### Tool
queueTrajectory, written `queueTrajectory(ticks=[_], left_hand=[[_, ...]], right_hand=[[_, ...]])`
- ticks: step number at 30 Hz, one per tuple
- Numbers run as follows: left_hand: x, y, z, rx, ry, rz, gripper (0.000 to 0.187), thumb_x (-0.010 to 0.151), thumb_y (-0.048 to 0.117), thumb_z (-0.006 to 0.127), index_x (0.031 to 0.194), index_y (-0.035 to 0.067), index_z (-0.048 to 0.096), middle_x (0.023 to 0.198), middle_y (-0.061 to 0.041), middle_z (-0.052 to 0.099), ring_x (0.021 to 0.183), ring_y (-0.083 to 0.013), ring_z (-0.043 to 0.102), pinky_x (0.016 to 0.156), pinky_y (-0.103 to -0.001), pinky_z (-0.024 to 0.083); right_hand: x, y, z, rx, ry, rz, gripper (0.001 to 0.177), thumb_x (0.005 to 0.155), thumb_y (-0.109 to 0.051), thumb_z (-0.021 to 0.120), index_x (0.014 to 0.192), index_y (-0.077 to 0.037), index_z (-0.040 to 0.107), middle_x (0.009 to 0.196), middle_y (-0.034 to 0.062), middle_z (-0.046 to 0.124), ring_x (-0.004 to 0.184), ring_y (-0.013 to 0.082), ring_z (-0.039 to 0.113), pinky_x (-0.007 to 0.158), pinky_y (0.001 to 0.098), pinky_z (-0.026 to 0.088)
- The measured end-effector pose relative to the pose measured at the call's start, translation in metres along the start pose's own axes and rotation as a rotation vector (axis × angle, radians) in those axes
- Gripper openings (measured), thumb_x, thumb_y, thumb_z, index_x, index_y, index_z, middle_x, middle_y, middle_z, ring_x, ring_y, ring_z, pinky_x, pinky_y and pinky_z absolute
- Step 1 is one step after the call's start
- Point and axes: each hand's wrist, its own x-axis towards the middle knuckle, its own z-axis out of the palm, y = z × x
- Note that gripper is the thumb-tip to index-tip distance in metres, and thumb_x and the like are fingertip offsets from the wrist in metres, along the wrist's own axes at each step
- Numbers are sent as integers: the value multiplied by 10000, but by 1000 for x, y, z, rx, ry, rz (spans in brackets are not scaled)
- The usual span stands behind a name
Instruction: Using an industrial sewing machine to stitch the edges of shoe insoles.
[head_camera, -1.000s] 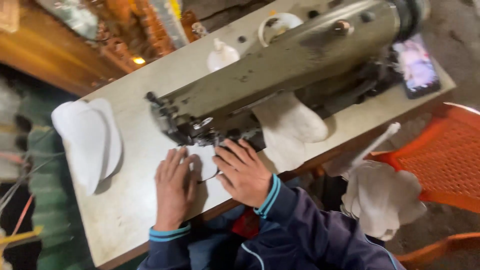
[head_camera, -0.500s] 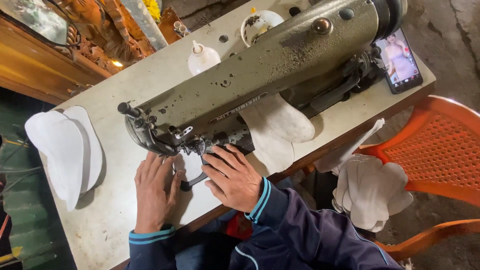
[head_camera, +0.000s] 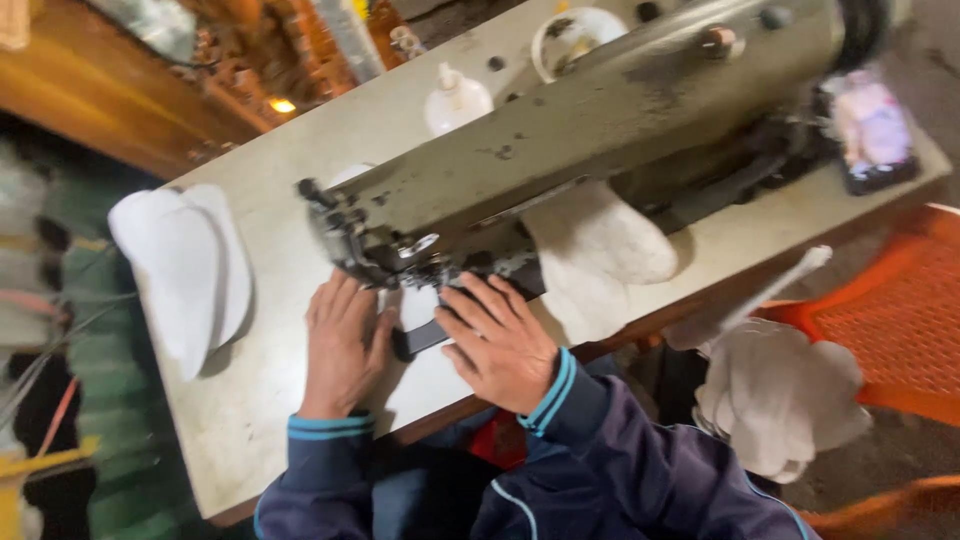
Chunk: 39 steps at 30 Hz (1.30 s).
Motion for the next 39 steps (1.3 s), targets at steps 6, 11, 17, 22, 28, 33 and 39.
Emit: queueTrajectory(ticks=[6, 11, 17, 22, 28, 33, 39], left_hand=[[7, 9, -10, -6, -32, 1, 412, 1047, 392, 524, 1396, 211, 648, 1595, -79, 490, 1546, -332, 318, 1219, -560, 257], [9, 11, -10, -4, -43, -21, 393, 1051, 351, 530, 1401, 217, 646, 1598, -79, 486, 1543, -340, 315, 1237, -551, 227], [7, 7, -3, 52, -45, -7, 296, 1058, 386, 522, 1231, 236, 709, 1613, -45, 468, 1555, -315, 303, 1246, -524, 222], [7, 11, -3, 56, -35, -23, 303, 1067, 405, 520, 1236, 244, 714, 1603, -52, 479, 1554, -306, 307, 1247, -521, 223], [7, 14, -2, 51, -51, -96, 344, 1062, 443, 516, 1299, 276, 700, 1623, -26, 457, 1561, -281, 283, 1263, -515, 197], [2, 20, -3, 48, -38, -147, 351, 1042, 468, 530, 1281, 278, 705, 1642, -18, 436, 1565, -268, 280, 1268, -512, 177], [-7, 22, 3, 78, -18, -174, 421, 1012, 498, 563, 1318, 230, 674, 1593, -42, 503, 1533, -257, 358, 1277, -505, 191]], right_hand=[[-1, 0, 2, 43, -57, -1, 351, 1012, -327, 562, 1252, -112, 701, 1317, 130, 664, 1362, 366, 545, 1170, 548, 369], [1, -1, 0, 53, -84, 5, 364, 1007, -322, 576, 1271, -102, 697, 1310, 154, 662, 1367, 380, 536, 1173, 563, 352], [-2, 0, 3, 38, -141, 16, 400, 1016, -349, 554, 1316, -110, 669, 1339, 159, 638, 1403, 379, 496, 1194, 568, 317], [-2, 1, 4, 30, -159, 15, 418, 1017, -351, 549, 1343, -108, 651, 1358, 171, 621, 1418, 387, 477, 1201, 577, 302], [-1, 1, 1, 31, -175, 11, 430, 1025, -358, 536, 1360, -109, 641, 1356, 178, 618, 1421, 391, 469, 1204, 576, 292], [-1, 1, 2, 33, -179, 17, 435, 1023, -363, 541, 1365, -115, 641, 1353, 175, 624, 1421, 387, 473, 1204, 573, 294], [-2, 0, 3, 27, -172, 20, 425, 1024, -363, 536, 1358, -123, 644, 1353, 168, 624, 1417, 382, 477, 1205, 566, 296]])
